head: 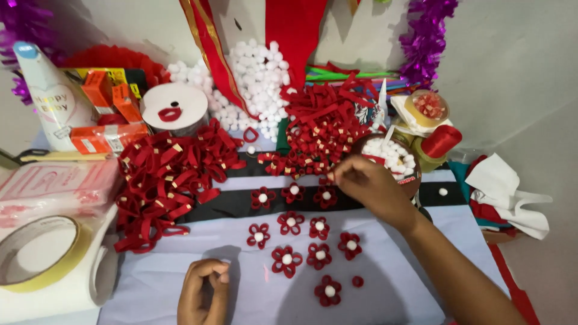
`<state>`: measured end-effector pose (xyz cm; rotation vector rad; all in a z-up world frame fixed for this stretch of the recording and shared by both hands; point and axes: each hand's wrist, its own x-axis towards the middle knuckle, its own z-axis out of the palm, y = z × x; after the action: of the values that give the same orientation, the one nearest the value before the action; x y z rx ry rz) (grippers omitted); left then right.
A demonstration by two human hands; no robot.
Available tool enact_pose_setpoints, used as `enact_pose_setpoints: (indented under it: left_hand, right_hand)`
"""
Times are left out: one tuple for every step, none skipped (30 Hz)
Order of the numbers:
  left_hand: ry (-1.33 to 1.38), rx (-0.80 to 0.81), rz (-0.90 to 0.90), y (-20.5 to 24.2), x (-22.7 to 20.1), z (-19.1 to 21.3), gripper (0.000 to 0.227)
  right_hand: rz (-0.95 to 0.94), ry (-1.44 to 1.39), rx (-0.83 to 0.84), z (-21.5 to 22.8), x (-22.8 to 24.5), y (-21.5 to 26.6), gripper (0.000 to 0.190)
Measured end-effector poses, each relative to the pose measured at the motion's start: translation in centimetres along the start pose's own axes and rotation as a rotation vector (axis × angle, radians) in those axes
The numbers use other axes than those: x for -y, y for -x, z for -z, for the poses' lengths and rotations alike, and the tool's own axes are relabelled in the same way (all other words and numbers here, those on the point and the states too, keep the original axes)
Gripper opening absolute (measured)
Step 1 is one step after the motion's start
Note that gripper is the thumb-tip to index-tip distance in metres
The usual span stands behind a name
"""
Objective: Arranging small handmade ribbon flowers into a pattern on a white cloth surface.
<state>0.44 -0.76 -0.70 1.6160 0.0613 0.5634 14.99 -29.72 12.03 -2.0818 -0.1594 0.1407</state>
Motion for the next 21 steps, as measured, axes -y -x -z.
enact_pose_setpoints:
  left_hand:
    - [-0.004, 0.001, 0.01, 0.0, 0.0, 0.3, 0.007]
    - [-0.024, 0.026, 0.014, 0.0, 0.0, 0.4, 0.008]
    - [-0.045, 0.052, 0.017, 0.1, 0.0, 0.5, 0.01]
    - [-0.044, 0.057, 0.028, 0.0, 0.0, 0.6, 0.01]
    - [-0.057, 0.068, 0.003, -0.1, 0.1, 0.6, 0.01]
    - [-0.07, 0.078, -0.022, -0.1, 0.1, 0.7, 0.01]
    - [-0.07, 0.083, -0.011, -0.1, -0.3, 0.6, 0.01]
    - [-0.087, 0.084, -0.009, -0.2, -0.7, 0.6, 0.01]
    - [-0.104, 0.086, -0.007, -0.2, -1.2, 0.5, 0.01]
    - [-0.101, 0.091, 0.004, -0.2, -1.3, 0.5, 0.01]
    - [-0.098, 0.096, 0.002, -0.2, -1.4, 0.5, 0.01]
    - [-0.096, 0.098, -0.001, -0.3, -1.6, 0.4, 0.01]
    - [-0.093, 0.1, 0.008, -0.2, -1.7, 0.3, 0.01]
    - [-0.109, 0.105, 0.036, -0.2, -1.9, 0.3, 0.009]
    - [-0.125, 0.111, 0.064, -0.2, -2.0, 0.4, 0.009]
    - [-0.128, 0.113, 0.066, -0.2, -1.9, 0.4, 0.009]
    - [-0.126, 0.122, 0.059, -0.2, -1.8, 0.5, 0.009]
    - [-0.124, 0.131, 0.053, -0.1, -1.7, 0.5, 0.01]
    - [-0.128, 0.135, 0.055, -0.2, -1.7, 0.6, 0.01]
    - [-0.133, 0.139, 0.051, -0.2, -1.8, 0.6, 0.01]
    - [-0.137, 0.143, 0.046, -0.2, -1.8, 0.6, 0.01]
  right_hand:
    - [-0.009, -0.002, 0.006, 0.4, -0.7, 1.4, 0.015]
    - [0.155, 0.124, 0.04, 0.8, -1.4, 2.8, 0.013]
    - [0.319, 0.249, 0.073, 1.3, -2.0, 4.3, 0.012]
    - [0.307, 0.25, 0.076, 1.5, -1.8, 6.3, 0.012]
    - [0.348, 0.39, 0.069, 1.6, -1.4, 8.3, 0.016]
    - [0.391, 0.53, 0.063, 1.8, -1.1, 10.3, 0.019]
    - [0.381, 0.53, 0.068, 2.0, -2.3, 11.7, 0.019]
    - [0.397, 0.615, 0.029, 2.2, -3.5, 13.1, 0.015]
    - [0.414, 0.7, -0.01, 2.4, -4.6, 14.6, 0.014]
    - [0.403, 0.703, -0.004, 2.1, -5.3, 15.4, 0.014]
    - [0.319, 0.701, -0.035, 1.8, -6.0, 16.3, 0.015]
    - [0.239, 0.7, -0.066, 1.4, -6.7, 17.0, 0.018]
    - [0.232, 0.703, -0.06, 0.9, -7.2, 17.4, 0.018]
    - [0.125, 0.703, -0.038, 0.2, -7.7, 17.8, 0.018]
    - [0.018, 0.703, -0.016, -0.6, -8.2, 18.1, 0.02]
    - [0.015, 0.699, -0.014, -1.0, -8.7, 18.2, 0.02]
    - [-0.059, 0.711, -0.011, -1.4, -9.2, 18.3, 0.022]
    - [-0.134, 0.721, -0.008, -1.9, -9.7, 18.4, 0.025]
    - [-0.137, 0.717, -0.006, -2.2, -9.5, 18.4, 0.025]
    - [-0.149, 0.637, -0.043, -2.5, -9.3, 18.4, 0.023]
    - [-0.161, 0.558, -0.08, -2.7, -9.1, 18.5, 0.022]
